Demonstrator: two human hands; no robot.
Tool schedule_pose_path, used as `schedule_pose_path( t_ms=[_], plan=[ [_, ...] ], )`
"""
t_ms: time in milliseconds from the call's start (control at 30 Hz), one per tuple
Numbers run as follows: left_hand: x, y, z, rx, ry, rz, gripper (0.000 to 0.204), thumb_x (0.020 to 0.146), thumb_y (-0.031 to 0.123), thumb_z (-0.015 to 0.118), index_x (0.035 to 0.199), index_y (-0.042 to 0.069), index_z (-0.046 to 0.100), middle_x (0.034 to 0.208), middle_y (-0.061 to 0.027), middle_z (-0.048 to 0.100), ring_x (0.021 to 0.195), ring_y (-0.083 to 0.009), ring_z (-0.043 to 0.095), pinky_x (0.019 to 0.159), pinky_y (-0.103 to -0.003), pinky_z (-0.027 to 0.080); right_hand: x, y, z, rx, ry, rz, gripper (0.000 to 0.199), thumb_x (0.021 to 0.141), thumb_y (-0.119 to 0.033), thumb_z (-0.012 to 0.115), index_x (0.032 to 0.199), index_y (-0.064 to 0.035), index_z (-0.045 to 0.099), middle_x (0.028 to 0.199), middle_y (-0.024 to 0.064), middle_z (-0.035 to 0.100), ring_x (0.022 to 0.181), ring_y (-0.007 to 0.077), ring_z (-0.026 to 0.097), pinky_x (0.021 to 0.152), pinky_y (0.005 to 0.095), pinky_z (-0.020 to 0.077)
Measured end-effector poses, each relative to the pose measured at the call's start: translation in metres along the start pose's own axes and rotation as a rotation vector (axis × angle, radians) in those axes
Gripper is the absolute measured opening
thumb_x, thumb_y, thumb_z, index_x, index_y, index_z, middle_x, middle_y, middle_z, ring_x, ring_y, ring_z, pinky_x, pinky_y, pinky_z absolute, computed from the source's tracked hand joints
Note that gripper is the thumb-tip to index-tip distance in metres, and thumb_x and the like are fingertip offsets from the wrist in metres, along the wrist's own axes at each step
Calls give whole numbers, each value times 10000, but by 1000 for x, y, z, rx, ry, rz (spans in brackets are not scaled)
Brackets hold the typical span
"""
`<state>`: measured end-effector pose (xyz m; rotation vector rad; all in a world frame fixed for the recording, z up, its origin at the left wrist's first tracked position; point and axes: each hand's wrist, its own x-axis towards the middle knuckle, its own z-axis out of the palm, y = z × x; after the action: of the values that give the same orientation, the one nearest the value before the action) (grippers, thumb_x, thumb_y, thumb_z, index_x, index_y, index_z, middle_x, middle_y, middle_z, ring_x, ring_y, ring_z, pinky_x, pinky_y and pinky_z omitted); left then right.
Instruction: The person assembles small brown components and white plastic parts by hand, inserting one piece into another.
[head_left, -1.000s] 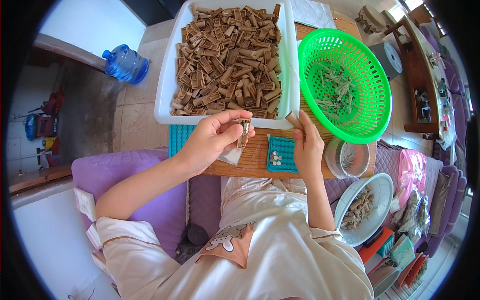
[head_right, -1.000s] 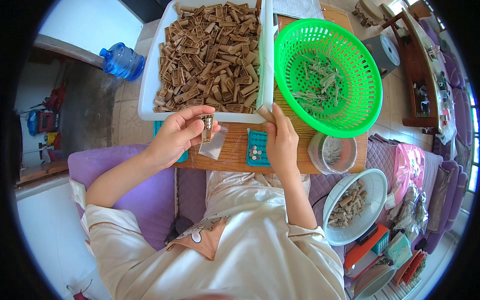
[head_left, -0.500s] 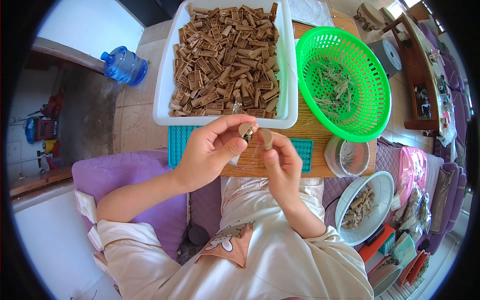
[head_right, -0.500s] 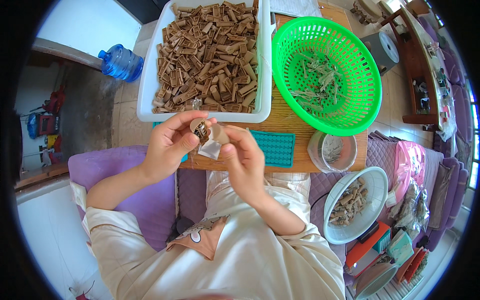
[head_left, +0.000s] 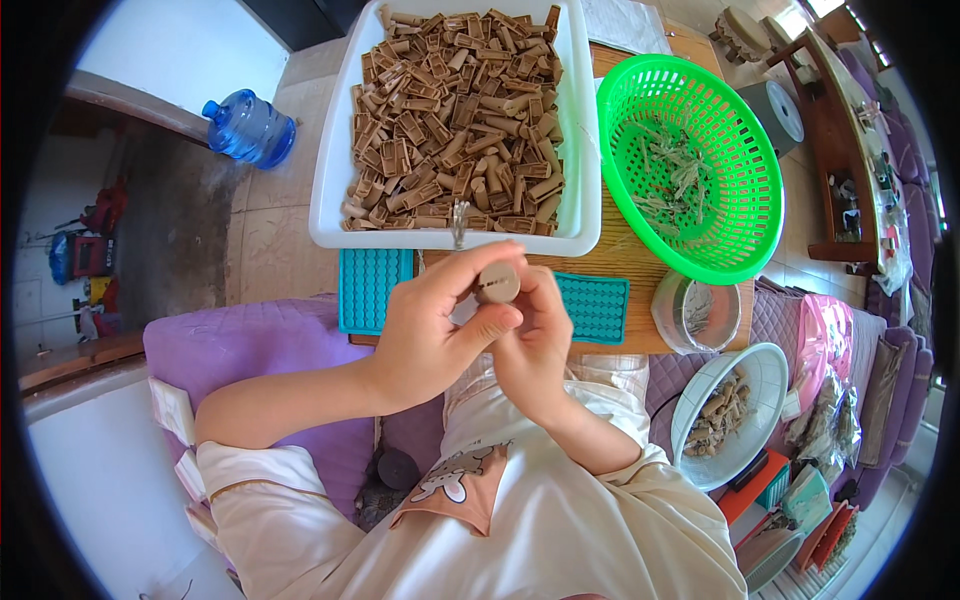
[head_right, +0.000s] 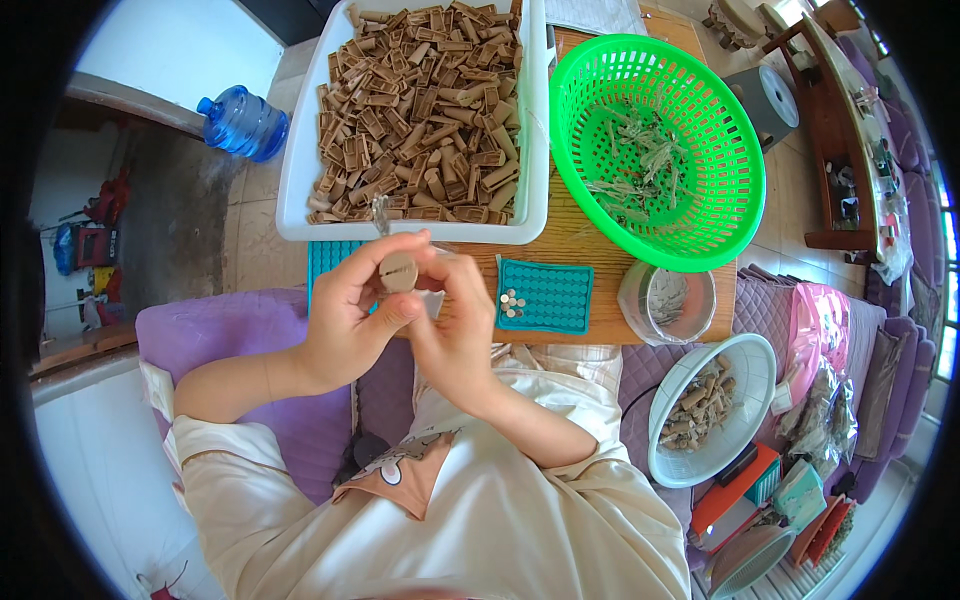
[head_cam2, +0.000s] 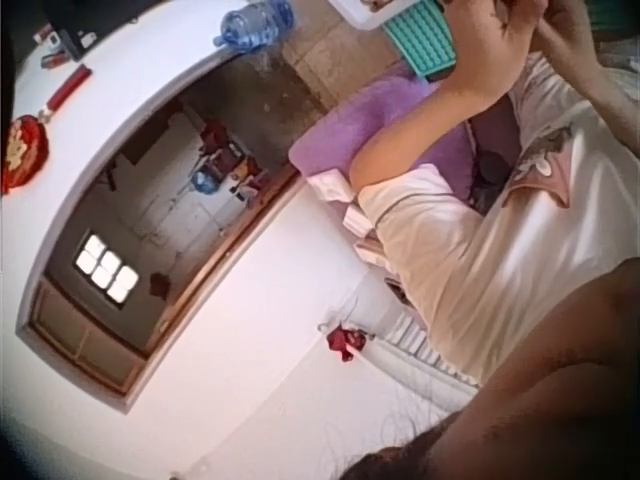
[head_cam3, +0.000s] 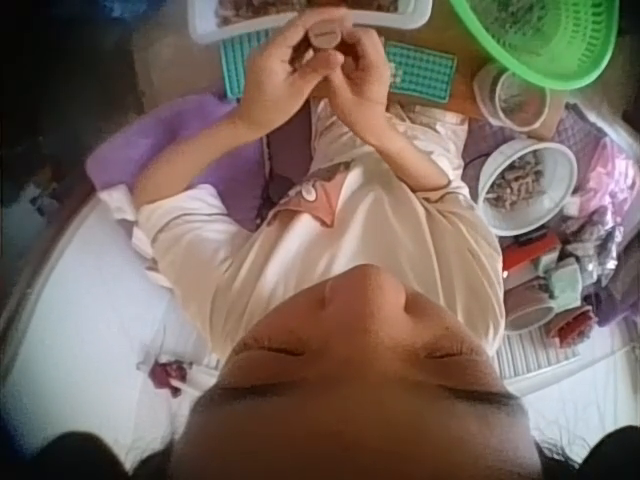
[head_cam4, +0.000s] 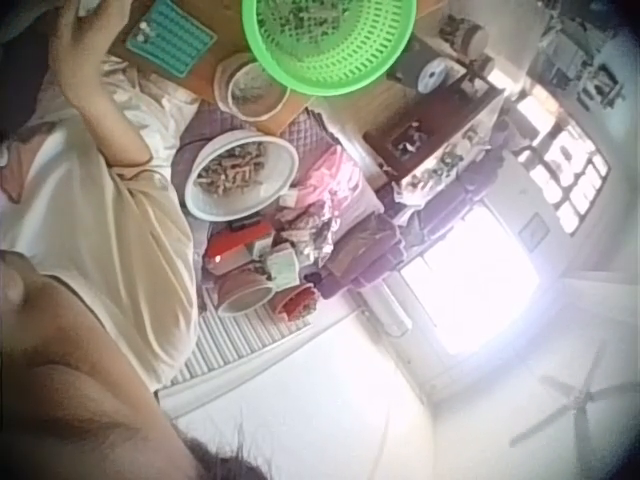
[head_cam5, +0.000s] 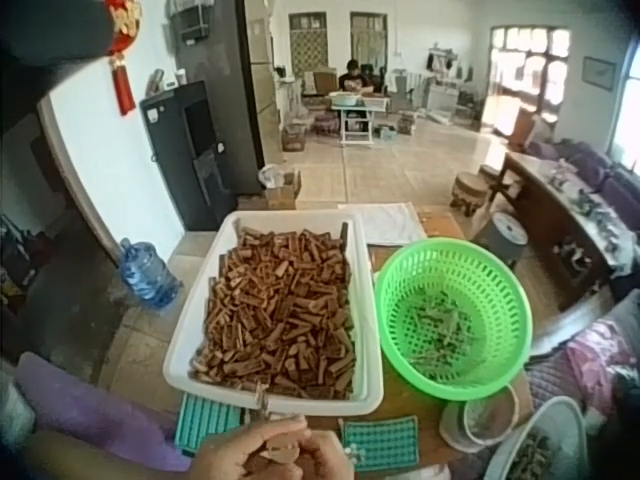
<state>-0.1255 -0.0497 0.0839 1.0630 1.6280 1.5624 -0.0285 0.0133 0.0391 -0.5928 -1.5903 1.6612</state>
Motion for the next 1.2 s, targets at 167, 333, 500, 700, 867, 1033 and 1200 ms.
schedule_pose_path(
  t_ms=[167, 333, 500, 700, 867, 1033, 1200],
  plan=[
    [2, 8, -5, 372, -140, 290, 367, 768, 232, 620, 1053, 28, 513, 936, -113, 589, 793, -252, 603, 805, -359, 463, -13, 2, 5, -196, -135, -147, 186, 723, -6, 554, 906, 13, 528, 849, 141, 534, 718, 277, 529, 609, 318, 444],
    [-4, 6, -3, 211, -216, 360, 310, 807, 269, 561, 976, 15, 506, 875, -104, 584, 771, -270, 595, 889, -436, 412, -23, 3, 9, -149, -207, -200, 172, 726, -61, 545, 890, -13, 527, 807, 132, 530, 702, 317, 545, 572, 349, 433],
    [-6, 5, 0, 134, -279, 286, 354, 845, 380, 483, 923, 34, 479, 843, -94, 533, 874, -258, 550, 929, -460, 348, -26, 11, 7, -172, -190, -266, 250, 710, -96, 571, 943, -27, 514, 855, 136, 525, 762, 313, 543, 623, 354, 436],
    [-1, 11, -2, 95, -395, 385, 211, 777, 203, 489, 900, 32, 474, 849, -109, 509, 816, -281, 488, 881, -434, 342, -31, 21, 1, -195, -173, -349, 346, 690, -139, 601, 1007, -45, 498, 912, 141, 520, 833, 307, 541, 684, 361, 440],
    [1, 11, -7, 14, -461, 428, 217, 783, 212, 477, 889, 23, 467, 833, -106, 501, 784, -275, 490, 837, -418, 361, -30, 23, 2, -216, -169, -391, 410, 678, -167, 621, 1049, -56, 488, 950, 144, 516, 880, 303, 540, 725, 365, 442],
    [-2, 10, 0, 22, -345, 318, 357, 870, 382, 432, 919, 30, 464, 806, -106, 506, 758, -273, 504, 733, -350, 408, -15, 5, 2, -224, -152, -551, 247, 800, -192, 516, 969, -13, 504, 805, 130, 554, 691, 276, 565, 569, 339, 437],
    [-3, 7, -3, -24, -413, 219, 395, 866, 426, 435, 929, 37, 460, 790, -102, 509, 700, -248, 518, 634, -319, 417, -25, 7, 1, -256, -163, -408, 255, 824, -246, 461, 941, -29, 528, 781, 126, 537, 684, 294, 542, 574, 353, 409]
  ],
)
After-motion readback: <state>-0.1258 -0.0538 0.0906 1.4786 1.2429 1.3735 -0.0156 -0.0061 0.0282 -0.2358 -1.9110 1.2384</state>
